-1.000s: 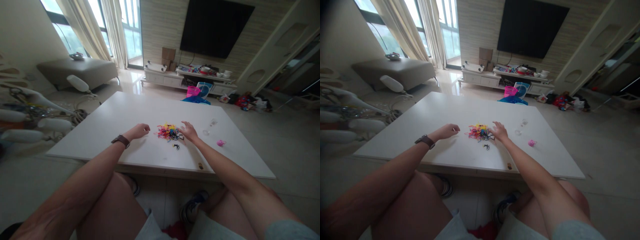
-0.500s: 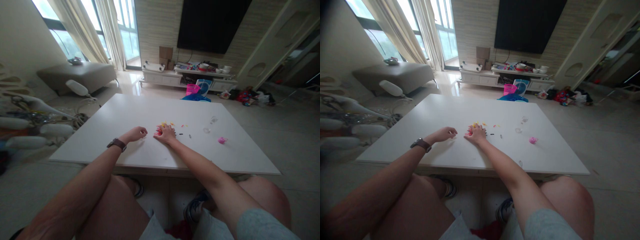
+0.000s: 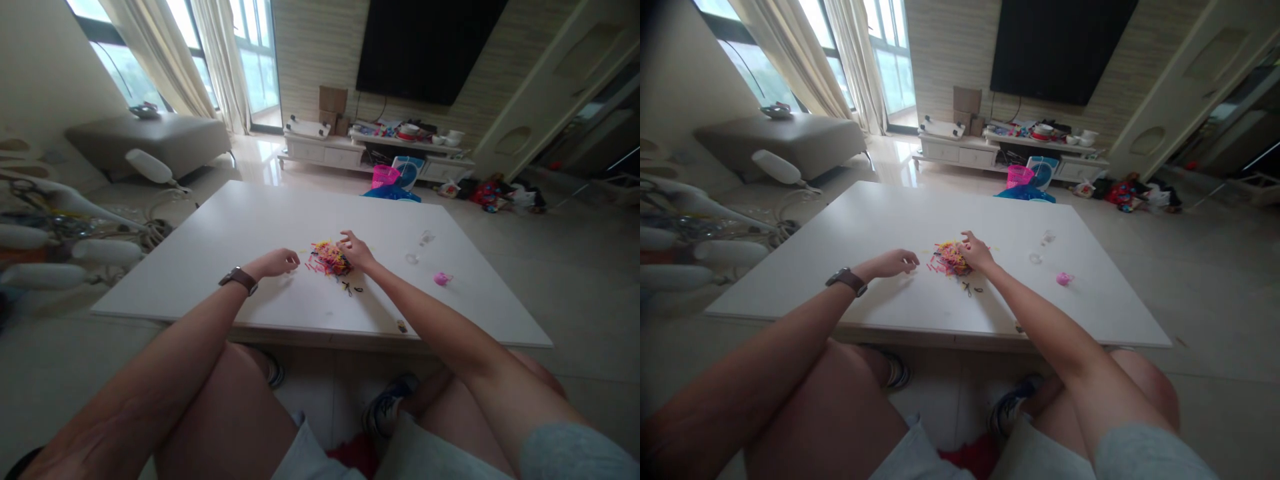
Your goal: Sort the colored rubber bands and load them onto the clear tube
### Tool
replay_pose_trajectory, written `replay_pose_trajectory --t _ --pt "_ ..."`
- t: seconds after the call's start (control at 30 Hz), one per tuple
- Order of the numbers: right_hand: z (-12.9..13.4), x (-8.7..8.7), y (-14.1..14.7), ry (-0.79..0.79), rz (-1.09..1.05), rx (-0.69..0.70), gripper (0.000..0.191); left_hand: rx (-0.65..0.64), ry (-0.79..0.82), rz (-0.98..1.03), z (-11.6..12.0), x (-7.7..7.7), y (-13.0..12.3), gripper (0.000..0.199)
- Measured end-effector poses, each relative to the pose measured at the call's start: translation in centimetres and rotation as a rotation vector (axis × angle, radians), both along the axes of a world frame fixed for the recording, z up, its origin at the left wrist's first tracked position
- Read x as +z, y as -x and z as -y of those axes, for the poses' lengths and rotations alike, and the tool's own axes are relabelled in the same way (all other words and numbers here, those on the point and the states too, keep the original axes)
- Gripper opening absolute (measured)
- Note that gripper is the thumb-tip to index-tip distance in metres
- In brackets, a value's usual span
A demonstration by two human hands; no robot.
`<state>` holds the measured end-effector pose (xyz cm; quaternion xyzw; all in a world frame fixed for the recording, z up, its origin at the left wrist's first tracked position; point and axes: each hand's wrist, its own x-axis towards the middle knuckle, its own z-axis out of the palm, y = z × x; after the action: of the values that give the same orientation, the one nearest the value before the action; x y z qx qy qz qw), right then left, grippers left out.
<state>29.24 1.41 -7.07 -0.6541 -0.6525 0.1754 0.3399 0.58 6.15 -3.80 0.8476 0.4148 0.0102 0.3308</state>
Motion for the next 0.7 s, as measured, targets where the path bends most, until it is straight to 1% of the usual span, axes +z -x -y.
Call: replay_pose_trajectory --t 0.07,0.1,0.13,0.17,0.2,0.23,0.27,0.3,0.33,0.4,0.5,0.6,0.7 --pt "1.2 -0.3 -2.3 0.011 0.013 0.004 0.046 -0.007 0.010 -0.009 0.2 0.2 -0.1 0.037" --pt "1.9 -0.6 -3.5 -0.001 0.041 0.032 0.051 -0.010 0.018 -0.011 0.3 0.2 -0.1 0.037" --pt "2.6 -0.9 -4.7 -0.019 0.086 0.095 0.058 -0.012 0.028 -0.011 0.3 0.2 0.0 0.038" --pt "3.3 -1.4 -5.7 -0.030 0.158 0.175 0.069 -0.013 0.038 -0.013 0.3 0.1 0.0 0.038" --pt "4.0 -1.9 -6.5 -0.013 0.237 0.241 0.087 -0.011 0.047 -0.016 0.3 0.0 0.0 0.038" --pt "4.7 -2.4 -7.2 0.026 0.310 0.273 0.104 -0.009 0.055 -0.021 0.2 -0.1 0.1 0.038" --pt "5.2 -3.0 -7.5 0.066 0.362 0.273 0.114 -0.006 0.061 -0.027 0.2 -0.3 0.2 0.039" --pt "5.6 -3.5 -7.4 0.083 0.391 0.261 0.119 -0.006 0.066 -0.030 0.1 -0.4 0.2 0.039" --pt "5.8 -3.9 -7.1 0.081 0.407 0.255 0.120 -0.009 0.071 -0.030 0.1 -0.5 0.3 0.039" --pt "5.6 -4.4 -5.5 0.042 0.423 0.267 0.115 -0.022 0.083 -0.027 0.0 -0.8 0.4 0.040" --pt "4.1 -4.5 -2.1 -0.016 0.420 0.281 0.106 -0.028 0.110 -0.042 0.0 -1.0 0.4 0.042" --pt "1.9 -4.3 1.0 -0.050 0.392 0.277 0.079 -0.020 0.154 -0.063 0.0 -1.2 0.3 0.044" --pt "-0.1 -4.0 2.9 -0.113 0.310 0.288 0.042 -0.025 0.185 -0.061 -0.1 -1.3 0.2 0.044"
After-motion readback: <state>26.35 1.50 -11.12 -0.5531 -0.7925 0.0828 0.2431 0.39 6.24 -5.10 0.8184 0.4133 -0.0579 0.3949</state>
